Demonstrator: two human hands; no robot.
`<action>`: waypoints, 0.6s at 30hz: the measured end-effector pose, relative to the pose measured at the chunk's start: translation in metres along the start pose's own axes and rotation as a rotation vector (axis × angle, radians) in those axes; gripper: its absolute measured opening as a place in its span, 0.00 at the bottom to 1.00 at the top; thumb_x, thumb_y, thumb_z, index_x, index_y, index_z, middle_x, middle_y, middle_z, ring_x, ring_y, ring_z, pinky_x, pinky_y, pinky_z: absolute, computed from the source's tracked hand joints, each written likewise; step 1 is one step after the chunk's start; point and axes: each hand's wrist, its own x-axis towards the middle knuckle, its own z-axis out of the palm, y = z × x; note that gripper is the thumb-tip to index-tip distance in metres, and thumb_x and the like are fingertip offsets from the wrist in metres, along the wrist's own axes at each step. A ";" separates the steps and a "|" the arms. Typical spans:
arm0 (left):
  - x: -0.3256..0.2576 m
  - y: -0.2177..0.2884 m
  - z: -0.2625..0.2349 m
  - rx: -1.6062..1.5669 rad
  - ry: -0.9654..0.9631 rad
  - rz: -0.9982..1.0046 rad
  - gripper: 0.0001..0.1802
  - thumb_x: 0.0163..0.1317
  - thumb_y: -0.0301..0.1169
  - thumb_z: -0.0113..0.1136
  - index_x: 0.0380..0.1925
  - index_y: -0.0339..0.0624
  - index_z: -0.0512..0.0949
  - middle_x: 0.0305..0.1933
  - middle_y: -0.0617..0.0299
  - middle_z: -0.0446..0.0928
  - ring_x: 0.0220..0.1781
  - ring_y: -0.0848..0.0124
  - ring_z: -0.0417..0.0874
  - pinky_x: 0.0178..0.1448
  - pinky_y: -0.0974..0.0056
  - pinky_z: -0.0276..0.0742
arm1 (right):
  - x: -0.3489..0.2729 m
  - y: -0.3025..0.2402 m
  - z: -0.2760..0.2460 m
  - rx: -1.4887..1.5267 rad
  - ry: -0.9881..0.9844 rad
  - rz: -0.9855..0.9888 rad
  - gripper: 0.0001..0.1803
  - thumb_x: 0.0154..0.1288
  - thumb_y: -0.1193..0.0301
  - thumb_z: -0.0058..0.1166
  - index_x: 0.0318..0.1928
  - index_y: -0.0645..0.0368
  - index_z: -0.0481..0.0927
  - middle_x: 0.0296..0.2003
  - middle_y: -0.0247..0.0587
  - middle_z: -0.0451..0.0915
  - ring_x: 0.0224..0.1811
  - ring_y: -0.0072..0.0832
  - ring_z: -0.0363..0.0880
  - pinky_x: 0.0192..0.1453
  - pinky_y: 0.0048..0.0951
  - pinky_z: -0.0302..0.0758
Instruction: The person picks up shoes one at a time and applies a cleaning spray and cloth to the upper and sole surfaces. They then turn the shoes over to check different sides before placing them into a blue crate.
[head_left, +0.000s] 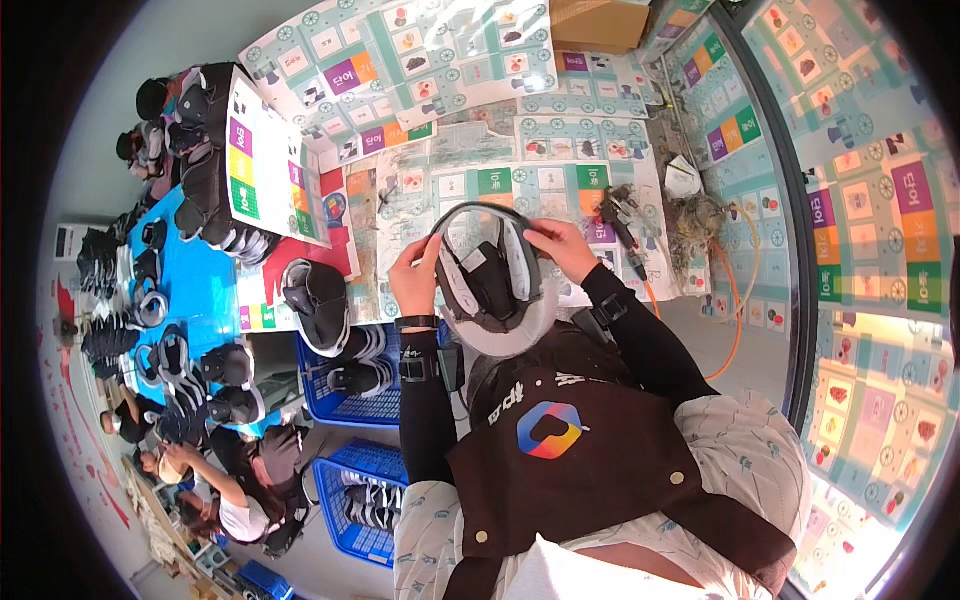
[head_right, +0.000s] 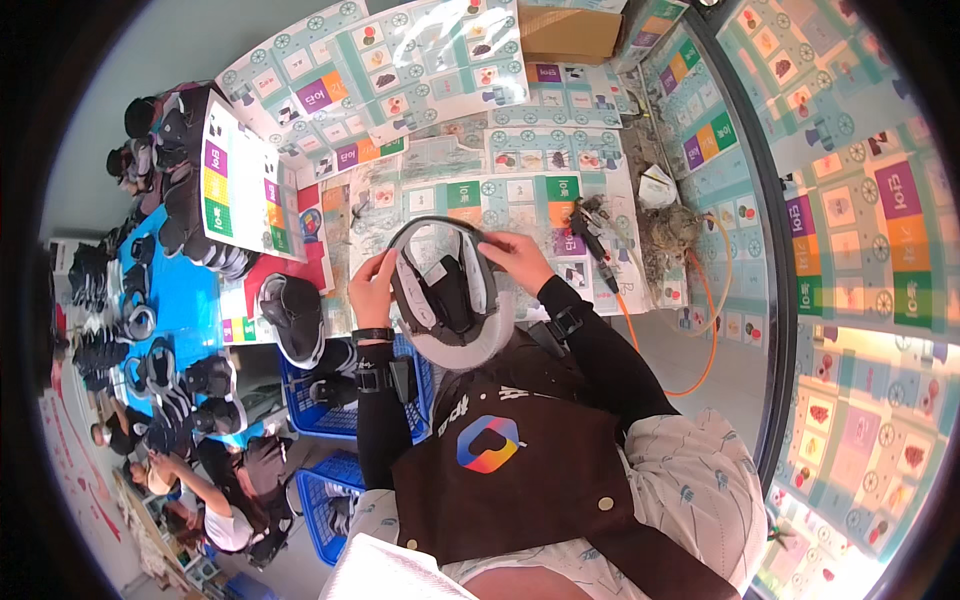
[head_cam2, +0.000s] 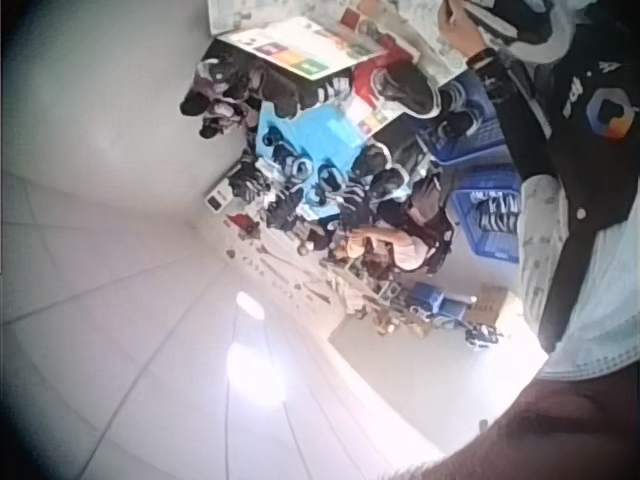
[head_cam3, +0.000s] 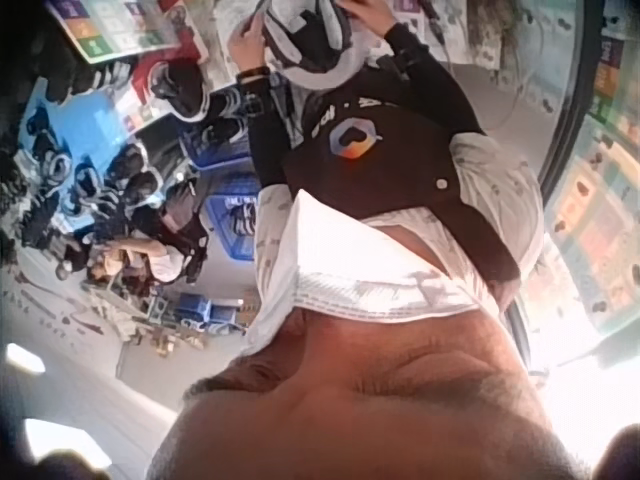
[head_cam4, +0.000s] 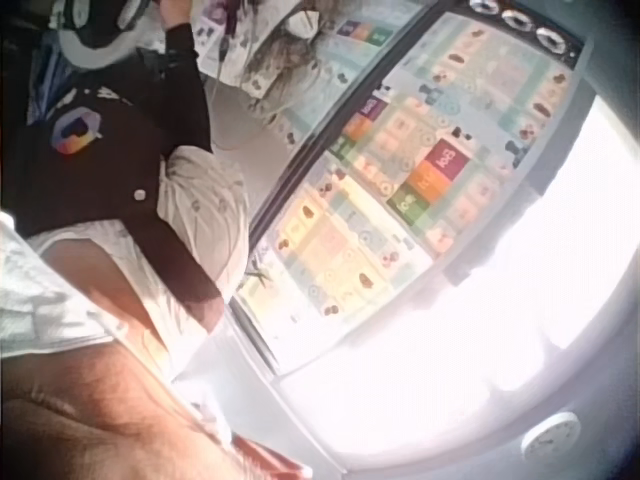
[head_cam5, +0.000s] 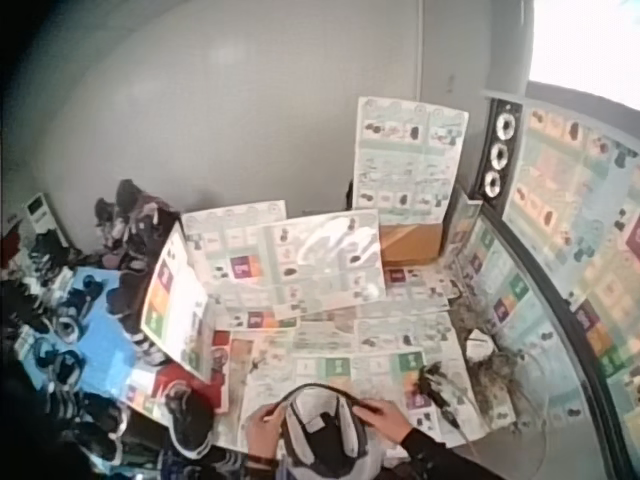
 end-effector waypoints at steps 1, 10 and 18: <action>-0.006 0.014 0.007 -0.053 -0.015 -0.105 0.24 0.63 0.43 0.70 0.48 0.34 0.84 0.38 0.59 0.85 0.33 0.76 0.83 0.29 0.70 0.78 | 0.003 -0.006 -0.006 -0.105 0.043 -0.033 0.18 0.72 0.61 0.60 0.51 0.64 0.84 0.38 0.30 0.83 0.36 0.15 0.78 0.40 0.20 0.76; -0.038 0.047 0.029 -0.048 -0.021 -0.225 0.20 0.69 0.44 0.62 0.40 0.35 0.82 0.28 0.67 0.77 0.28 0.80 0.76 0.25 0.69 0.78 | 0.004 -0.044 -0.034 -0.325 0.055 -0.041 0.17 0.71 0.61 0.60 0.41 0.66 0.86 0.26 0.29 0.81 0.27 0.14 0.75 0.31 0.20 0.72; -0.047 0.084 0.025 -0.099 -0.020 -0.183 0.20 0.68 0.46 0.63 0.42 0.38 0.83 0.30 0.71 0.78 0.28 0.83 0.75 0.25 0.74 0.69 | -0.015 -0.076 -0.042 -0.062 -0.005 0.059 0.19 0.73 0.59 0.56 0.50 0.62 0.84 0.40 0.30 0.83 0.39 0.17 0.80 0.42 0.24 0.79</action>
